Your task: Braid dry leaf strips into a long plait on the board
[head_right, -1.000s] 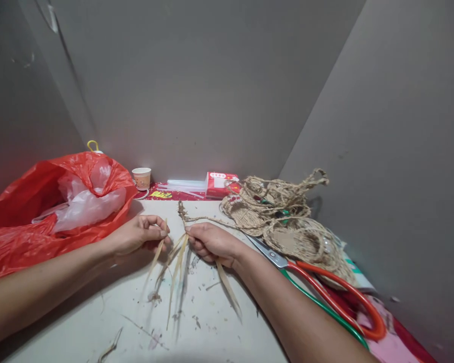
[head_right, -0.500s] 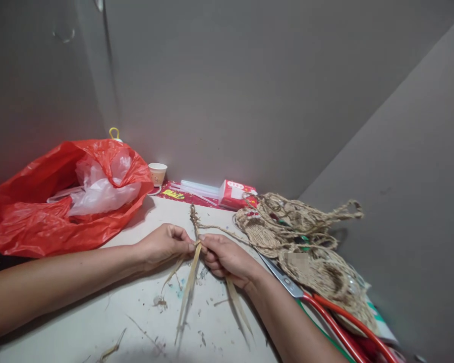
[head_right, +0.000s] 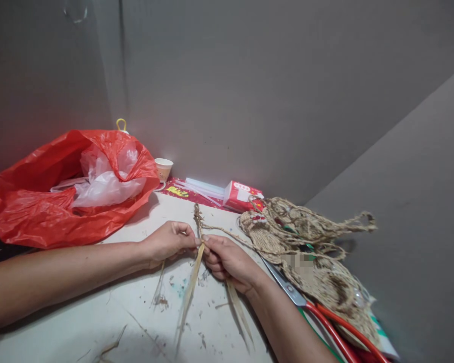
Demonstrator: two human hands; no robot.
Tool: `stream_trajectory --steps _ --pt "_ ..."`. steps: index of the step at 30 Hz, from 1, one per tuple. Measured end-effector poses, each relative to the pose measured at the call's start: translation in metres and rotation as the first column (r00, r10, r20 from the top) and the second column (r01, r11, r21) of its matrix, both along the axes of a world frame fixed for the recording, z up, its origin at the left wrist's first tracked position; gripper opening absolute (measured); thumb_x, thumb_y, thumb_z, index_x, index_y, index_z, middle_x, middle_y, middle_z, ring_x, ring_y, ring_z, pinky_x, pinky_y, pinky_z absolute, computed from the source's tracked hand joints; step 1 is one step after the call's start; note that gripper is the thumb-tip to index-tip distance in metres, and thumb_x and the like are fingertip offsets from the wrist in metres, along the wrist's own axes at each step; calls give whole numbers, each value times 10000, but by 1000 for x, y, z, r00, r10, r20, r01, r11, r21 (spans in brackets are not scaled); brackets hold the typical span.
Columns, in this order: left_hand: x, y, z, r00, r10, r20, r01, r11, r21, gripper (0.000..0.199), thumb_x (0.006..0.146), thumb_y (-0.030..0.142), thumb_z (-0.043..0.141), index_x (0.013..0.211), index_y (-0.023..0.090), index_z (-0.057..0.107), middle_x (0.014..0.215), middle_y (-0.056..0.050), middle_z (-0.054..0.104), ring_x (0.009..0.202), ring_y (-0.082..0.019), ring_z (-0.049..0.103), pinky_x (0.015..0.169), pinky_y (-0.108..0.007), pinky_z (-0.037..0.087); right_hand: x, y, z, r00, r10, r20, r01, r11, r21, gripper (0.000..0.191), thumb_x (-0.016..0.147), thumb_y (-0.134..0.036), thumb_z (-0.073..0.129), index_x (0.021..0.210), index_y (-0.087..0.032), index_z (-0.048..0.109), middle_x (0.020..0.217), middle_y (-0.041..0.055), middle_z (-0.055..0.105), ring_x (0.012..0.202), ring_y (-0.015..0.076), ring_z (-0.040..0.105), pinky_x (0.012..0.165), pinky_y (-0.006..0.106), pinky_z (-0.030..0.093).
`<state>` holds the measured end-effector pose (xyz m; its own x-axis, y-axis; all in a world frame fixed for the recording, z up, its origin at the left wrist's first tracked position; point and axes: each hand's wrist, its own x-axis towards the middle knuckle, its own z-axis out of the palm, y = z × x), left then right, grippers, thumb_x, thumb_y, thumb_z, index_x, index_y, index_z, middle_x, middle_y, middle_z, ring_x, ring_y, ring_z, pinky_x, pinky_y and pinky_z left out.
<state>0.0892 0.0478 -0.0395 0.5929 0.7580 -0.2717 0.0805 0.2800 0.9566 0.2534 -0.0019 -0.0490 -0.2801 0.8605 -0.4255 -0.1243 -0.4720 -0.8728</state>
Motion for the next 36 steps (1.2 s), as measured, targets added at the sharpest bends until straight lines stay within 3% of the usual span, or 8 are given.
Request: stream_trajectory --steps 3,8,13,20,29,32,36 --pt "1 0 1 1000 -17 0 17 1000 -1 190 750 231 575 593 146 513 529 30 570 328 -18 254 350 -204 135 -1 0 2 1000 11 15 -11 1000 3 331 785 -483 583 722 -186 450 452 -124 211 386 27 68 338 154 59" --pt "1 -1 1 999 32 12 -32 999 -13 166 754 191 583 615 143 507 490 41 556 328 -13 245 376 -192 157 -1 1 2 1000 7 -5 -7 1000 5 329 774 -480 604 745 -172 491 454 -124 212 388 26 71 339 151 56" --pt "2 -1 -3 999 41 35 -40 999 -27 86 749 167 584 697 155 516 464 67 516 341 -18 258 407 -178 194 -1 1 0 999 -11 -38 11 1000 -6 383 771 -481 612 656 -197 382 442 -121 233 381 24 80 338 151 59" --pt "1 1 0 998 4 -63 -4 1000 -6 263 800 280 547 579 162 467 377 101 305 323 -32 195 369 -206 125 -3 0 0 1000 -3 -17 3 1000 5 395 771 -487 609 649 -197 371 448 -115 247 383 25 98 343 156 58" --pt "1 3 2 999 -12 -51 8 996 -87 309 851 220 466 557 188 374 353 93 276 292 -46 183 340 -218 114 -7 -2 3 998 47 -39 -44 996 72 411 774 -465 620 637 -196 342 489 -107 230 403 28 107 357 160 66" --pt "1 2 3 997 4 -81 -9 998 -68 304 837 228 481 554 188 378 344 94 277 295 -46 184 353 -218 116 -7 -2 2 998 42 52 -47 993 112 390 782 -472 604 646 -193 368 502 -100 248 406 33 120 366 175 64" --pt "1 -1 0 993 67 -94 -65 998 27 245 776 186 521 550 164 429 391 89 336 360 -39 242 402 -195 187 -10 -3 -2 953 -28 302 -35 979 202 392 822 -500 532 627 -190 392 503 -89 267 416 47 162 378 201 108"
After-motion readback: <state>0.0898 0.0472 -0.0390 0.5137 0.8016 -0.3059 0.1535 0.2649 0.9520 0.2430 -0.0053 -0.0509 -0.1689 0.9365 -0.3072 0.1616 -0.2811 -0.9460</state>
